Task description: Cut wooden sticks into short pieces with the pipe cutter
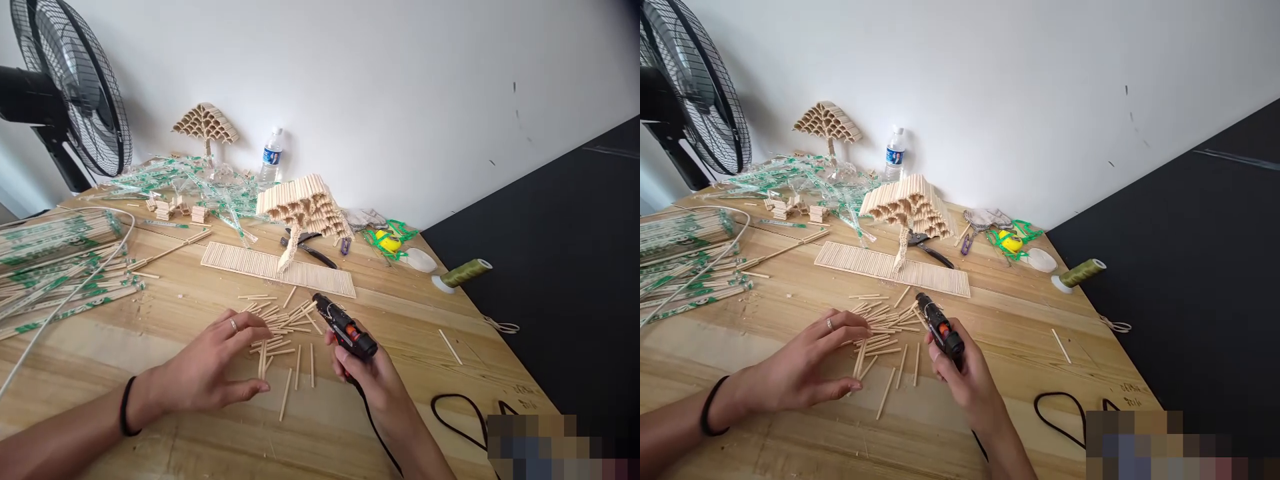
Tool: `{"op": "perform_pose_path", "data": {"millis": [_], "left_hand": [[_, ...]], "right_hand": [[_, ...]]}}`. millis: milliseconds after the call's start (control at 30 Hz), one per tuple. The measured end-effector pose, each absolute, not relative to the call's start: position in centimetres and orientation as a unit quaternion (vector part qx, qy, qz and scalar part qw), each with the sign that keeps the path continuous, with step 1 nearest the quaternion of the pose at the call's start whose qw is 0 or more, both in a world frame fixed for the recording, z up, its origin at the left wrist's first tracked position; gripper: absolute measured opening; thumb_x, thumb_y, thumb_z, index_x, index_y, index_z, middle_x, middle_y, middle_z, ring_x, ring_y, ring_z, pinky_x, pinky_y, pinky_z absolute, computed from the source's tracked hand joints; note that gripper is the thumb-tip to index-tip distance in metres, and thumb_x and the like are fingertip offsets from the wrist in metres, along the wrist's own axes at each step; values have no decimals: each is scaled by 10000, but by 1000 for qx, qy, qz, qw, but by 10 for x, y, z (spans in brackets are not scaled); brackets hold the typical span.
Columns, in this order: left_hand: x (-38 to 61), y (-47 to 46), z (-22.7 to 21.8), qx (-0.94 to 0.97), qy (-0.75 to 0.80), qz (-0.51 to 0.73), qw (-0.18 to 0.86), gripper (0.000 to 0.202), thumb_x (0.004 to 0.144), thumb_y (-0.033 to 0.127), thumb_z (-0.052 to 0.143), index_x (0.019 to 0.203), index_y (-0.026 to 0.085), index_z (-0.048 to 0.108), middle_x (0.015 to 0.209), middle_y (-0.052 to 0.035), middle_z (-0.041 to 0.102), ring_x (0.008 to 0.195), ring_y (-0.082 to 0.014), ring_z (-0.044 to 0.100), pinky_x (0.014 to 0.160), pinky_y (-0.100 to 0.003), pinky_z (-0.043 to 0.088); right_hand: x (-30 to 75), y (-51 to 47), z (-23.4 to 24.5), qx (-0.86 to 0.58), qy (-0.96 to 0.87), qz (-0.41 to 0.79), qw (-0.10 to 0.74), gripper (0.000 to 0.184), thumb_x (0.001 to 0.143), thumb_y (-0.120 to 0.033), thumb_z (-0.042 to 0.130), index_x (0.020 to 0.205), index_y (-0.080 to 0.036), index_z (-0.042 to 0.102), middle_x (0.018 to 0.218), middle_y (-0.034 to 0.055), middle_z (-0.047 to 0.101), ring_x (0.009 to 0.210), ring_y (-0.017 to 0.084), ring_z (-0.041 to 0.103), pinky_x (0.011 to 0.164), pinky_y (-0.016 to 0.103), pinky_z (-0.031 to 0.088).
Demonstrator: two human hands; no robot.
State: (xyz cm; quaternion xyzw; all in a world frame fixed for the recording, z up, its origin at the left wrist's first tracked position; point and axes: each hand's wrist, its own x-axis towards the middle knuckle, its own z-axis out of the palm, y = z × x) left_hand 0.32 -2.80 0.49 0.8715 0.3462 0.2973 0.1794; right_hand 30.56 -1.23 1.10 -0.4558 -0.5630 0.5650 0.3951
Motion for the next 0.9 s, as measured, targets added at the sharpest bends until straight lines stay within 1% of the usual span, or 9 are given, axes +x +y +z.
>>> {"op": "perform_pose_path", "data": {"millis": [100, 167, 300, 433, 500, 600, 733, 833, 900], "left_hand": [[3, -27, 6, 866, 356, 299, 182, 487, 991, 401, 730, 1399, 255, 508, 1351, -123, 666, 1259, -298, 651, 1090, -441, 510], [3, -26, 7, 859, 365, 306, 187, 463, 989, 370, 728, 1388, 254, 524, 1339, -116, 668, 1242, -288, 653, 1073, -421, 529], [2, -25, 6, 848, 376, 319, 196, 444, 980, 335, 733, 1371, 246, 545, 1336, -107, 658, 1211, -273, 659, 1038, -390, 561], [3, -27, 9, 847, 364, 319, 218, 456, 971, 351, 749, 1371, 244, 560, 1330, -109, 658, 1220, -281, 655, 1049, -405, 562], [6, -31, 13, 842, 350, 320, 258, 444, 970, 351, 754, 1361, 243, 575, 1333, -115, 650, 1248, -280, 644, 1073, -408, 555], [12, -38, 20, 806, 343, 327, 355, 379, 959, 335, 771, 1295, 247, 622, 1351, -117, 633, 1286, -272, 625, 1099, -407, 548], [18, -43, 25, 745, 336, 348, 460, 363, 909, 307, 829, 1232, 276, 666, 1366, -94, 644, 1305, -282, 614, 1129, -460, 517], [19, -42, 24, 697, 304, 372, 532, 338, 900, 299, 844, 1198, 277, 687, 1323, -83, 655, 1288, -275, 612, 1145, -483, 485], [19, -42, 22, 655, 282, 387, 584, 310, 911, 337, 840, 1180, 269, 701, 1267, -85, 650, 1247, -267, 619, 1124, -484, 492]], "right_hand": [[299, -16, 17, -423, -512, 625, 410, 414, 962, -600, 677, 1053, -198, 713, 915, 58, 640, 651, 150, 518, 574, 290, 431], [295, -18, 21, -414, -479, 649, 421, 410, 963, -593, 676, 1028, -192, 738, 940, 76, 663, 651, 154, 533, 561, 292, 442], [287, -23, 26, -405, -438, 675, 434, 409, 973, -587, 672, 974, -186, 756, 864, 62, 633, 672, 162, 544, 557, 282, 468], [285, -27, 22, -400, -448, 680, 421, 389, 966, -573, 697, 963, -189, 756, 928, 74, 636, 728, 177, 571, 569, 290, 512], [284, -29, 17, -397, -459, 678, 415, 375, 962, -565, 709, 964, -193, 756, 945, 77, 641, 729, 178, 572, 576, 298, 525], [280, -33, 9, -396, -462, 669, 427, 344, 965, -540, 717, 959, -198, 758, 937, 70, 641, 709, 170, 567, 586, 302, 528], [273, -39, 3, -377, -463, 670, 440, 318, 986, -524, 690, 961, -215, 762, 935, 59, 637, 702, 168, 563, 584, 304, 533], [270, -41, 0, -374, -456, 673, 446, 304, 989, -522, 688, 974, -227, 762, 946, 51, 635, 715, 167, 564, 594, 302, 541], [270, -41, -2, -386, -451, 668, 449, 324, 980, -536, 699, 971, -217, 761, 922, 52, 633, 710, 168, 567, 600, 306, 543]]}}
